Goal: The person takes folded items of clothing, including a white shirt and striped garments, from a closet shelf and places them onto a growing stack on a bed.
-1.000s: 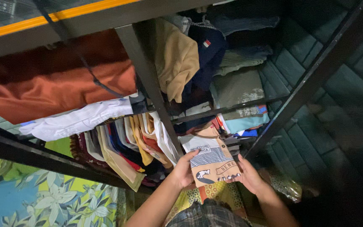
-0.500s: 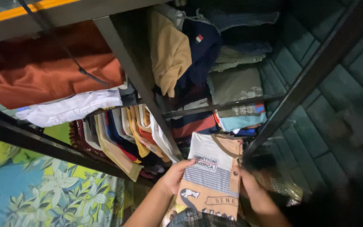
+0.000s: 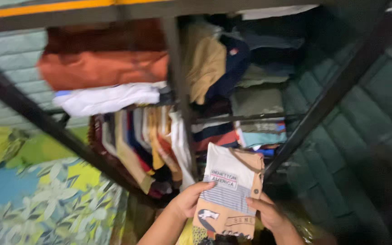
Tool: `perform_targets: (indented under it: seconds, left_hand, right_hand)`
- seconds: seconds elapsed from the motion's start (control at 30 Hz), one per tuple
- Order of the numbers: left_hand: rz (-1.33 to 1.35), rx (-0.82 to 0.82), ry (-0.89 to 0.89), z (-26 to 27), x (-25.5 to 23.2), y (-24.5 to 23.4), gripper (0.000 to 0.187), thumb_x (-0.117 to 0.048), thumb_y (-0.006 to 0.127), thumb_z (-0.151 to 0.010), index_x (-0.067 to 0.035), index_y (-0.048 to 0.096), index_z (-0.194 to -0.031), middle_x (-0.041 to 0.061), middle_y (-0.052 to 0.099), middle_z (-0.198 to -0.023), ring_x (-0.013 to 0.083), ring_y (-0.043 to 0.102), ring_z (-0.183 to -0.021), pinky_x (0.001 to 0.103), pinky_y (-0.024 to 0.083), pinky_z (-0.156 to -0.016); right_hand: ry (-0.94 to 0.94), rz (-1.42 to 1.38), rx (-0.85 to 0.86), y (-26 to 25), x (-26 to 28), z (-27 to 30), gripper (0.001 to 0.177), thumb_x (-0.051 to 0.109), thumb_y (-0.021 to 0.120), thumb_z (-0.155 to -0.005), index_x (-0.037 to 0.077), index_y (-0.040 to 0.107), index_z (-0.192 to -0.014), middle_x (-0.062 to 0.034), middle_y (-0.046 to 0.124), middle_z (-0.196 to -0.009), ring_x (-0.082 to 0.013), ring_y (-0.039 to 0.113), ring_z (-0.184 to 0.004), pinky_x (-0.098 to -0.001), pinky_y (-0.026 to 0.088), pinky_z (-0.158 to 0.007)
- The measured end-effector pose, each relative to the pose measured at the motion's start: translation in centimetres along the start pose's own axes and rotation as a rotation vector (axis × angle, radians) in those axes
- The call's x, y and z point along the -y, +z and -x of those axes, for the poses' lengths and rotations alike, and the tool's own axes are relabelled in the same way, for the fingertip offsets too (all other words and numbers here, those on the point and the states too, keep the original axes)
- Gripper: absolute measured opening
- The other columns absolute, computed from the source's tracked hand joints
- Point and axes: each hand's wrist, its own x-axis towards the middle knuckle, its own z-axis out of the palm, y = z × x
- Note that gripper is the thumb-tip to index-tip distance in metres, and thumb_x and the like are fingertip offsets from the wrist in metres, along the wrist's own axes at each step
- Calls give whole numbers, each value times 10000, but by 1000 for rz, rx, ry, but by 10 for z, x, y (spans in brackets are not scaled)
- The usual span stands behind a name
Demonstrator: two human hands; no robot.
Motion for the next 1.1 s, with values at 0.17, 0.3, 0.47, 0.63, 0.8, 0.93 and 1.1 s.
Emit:
perform_targets:
  seconds: [0.17,0.3,0.47,0.63,0.8,0.93,1.1]
  left_hand:
    - [-61,1,188,91,6,10,559,-238,655,-997,84,519,-1434,224,617,-1402,329,607,-1293,454,455,-1155]
    - [40,18,325,183,12,2,622,-284,676,-943,75,512,-1423,216,628,-1390,336,613,-1290,469,448,-1158]
    - [127,-79,501,284,42,-15,641,-260,694,-895,55,509,-1422,213,627,-1387,340,613,-1282,481,440,-1147]
    - [149,-137,664,357,82,-23,637,-204,699,-886,64,500,-1429,220,616,-1398,343,607,-1292,480,435,-1167]
    - [177,-192,749,405,120,-22,654,-191,718,-867,78,501,-1422,228,618,-1396,339,612,-1287,472,437,-1165]
    - [129,-262,816,427,145,-14,672,-193,740,-857,68,506,-1430,214,615,-1398,326,603,-1290,464,426,-1165]
    - [89,-279,895,440,164,-11,708,-233,773,-839,53,512,-1432,200,624,-1400,314,611,-1297,455,441,-1162]
  right_hand:
    - [39,-22,97,72,-16,11,812,159,628,-870,-1,264,-1578,-123,488,-1546,-225,507,-1387,-400,360,-1138]
    - [24,103,294,133,-40,19,847,189,637,-898,22,205,-1607,-159,527,-1509,-256,563,-1328,-399,404,-1100]
    - [250,117,411,198,-80,9,833,206,627,-989,103,175,-1681,-288,660,-1339,-297,649,-1094,-433,473,-879]
    - [307,172,520,289,-98,-1,748,214,594,-962,43,265,-1611,-218,670,-1308,-243,659,-1146,-375,483,-995]
    - [397,111,568,350,-120,0,617,129,584,-957,-27,391,-1522,-167,613,-1387,-218,613,-1230,-401,487,-1032]
    - [369,145,625,381,-133,3,623,109,584,-944,7,391,-1528,-144,627,-1371,-208,630,-1213,-364,506,-1018]
    - [388,180,714,411,-122,10,626,96,603,-913,20,408,-1503,-158,695,-1297,-230,689,-1129,-390,543,-962]
